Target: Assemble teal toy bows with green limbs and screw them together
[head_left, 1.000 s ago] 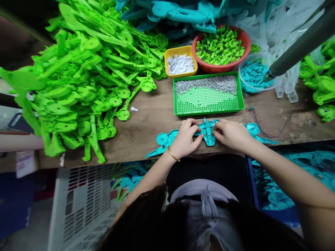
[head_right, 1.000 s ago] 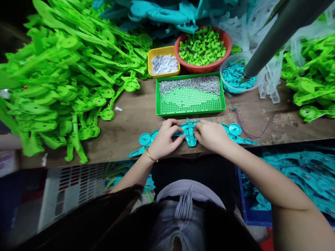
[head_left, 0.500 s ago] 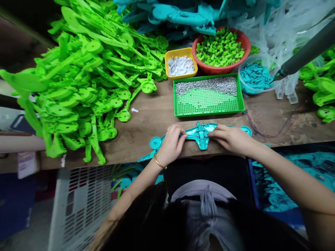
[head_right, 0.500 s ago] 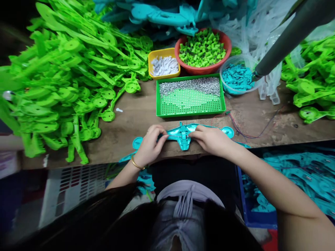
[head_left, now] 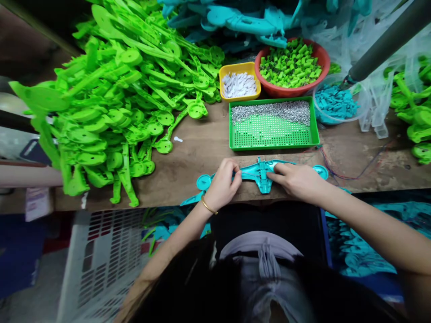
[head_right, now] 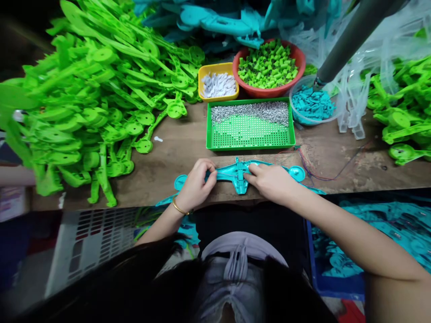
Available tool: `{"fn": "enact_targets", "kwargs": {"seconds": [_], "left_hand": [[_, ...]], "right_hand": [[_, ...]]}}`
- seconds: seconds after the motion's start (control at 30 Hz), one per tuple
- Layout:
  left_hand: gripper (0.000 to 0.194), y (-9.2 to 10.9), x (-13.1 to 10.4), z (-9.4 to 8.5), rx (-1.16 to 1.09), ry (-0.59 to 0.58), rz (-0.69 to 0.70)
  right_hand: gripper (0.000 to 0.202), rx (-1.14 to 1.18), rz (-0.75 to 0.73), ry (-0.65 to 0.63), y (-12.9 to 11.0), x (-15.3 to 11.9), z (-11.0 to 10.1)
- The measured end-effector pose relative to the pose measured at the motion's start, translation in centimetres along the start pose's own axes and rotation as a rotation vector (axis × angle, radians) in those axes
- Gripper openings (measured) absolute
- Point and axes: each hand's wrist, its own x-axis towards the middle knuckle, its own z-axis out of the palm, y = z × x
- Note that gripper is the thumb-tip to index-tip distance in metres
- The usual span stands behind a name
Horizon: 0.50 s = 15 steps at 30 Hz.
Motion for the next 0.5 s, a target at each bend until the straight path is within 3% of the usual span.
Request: {"fn": "enact_targets", "kwargs": {"seconds": [0.13, 0.33, 0.5], "left_hand": [[0.011, 0.0, 0.0, 0.2, 0.008, 0.035, -0.011], [0.011, -0.3, 0.1, 0.0, -0.023, 0.046, -0.034], [0.011, -0.2, 0.2, -0.2, -0.049, 0.058, -0.056]], "right_hand": [[0.026, -0.055, -0.003, -0.021, -0.5, 0.2, -0.2], [0.030, 0.004, -0.015, 0.155, -0.2, -0.6, 1.4], [0.023, 0.021, 0.048, 0.107, -0.9, -0.2, 1.0]]}}
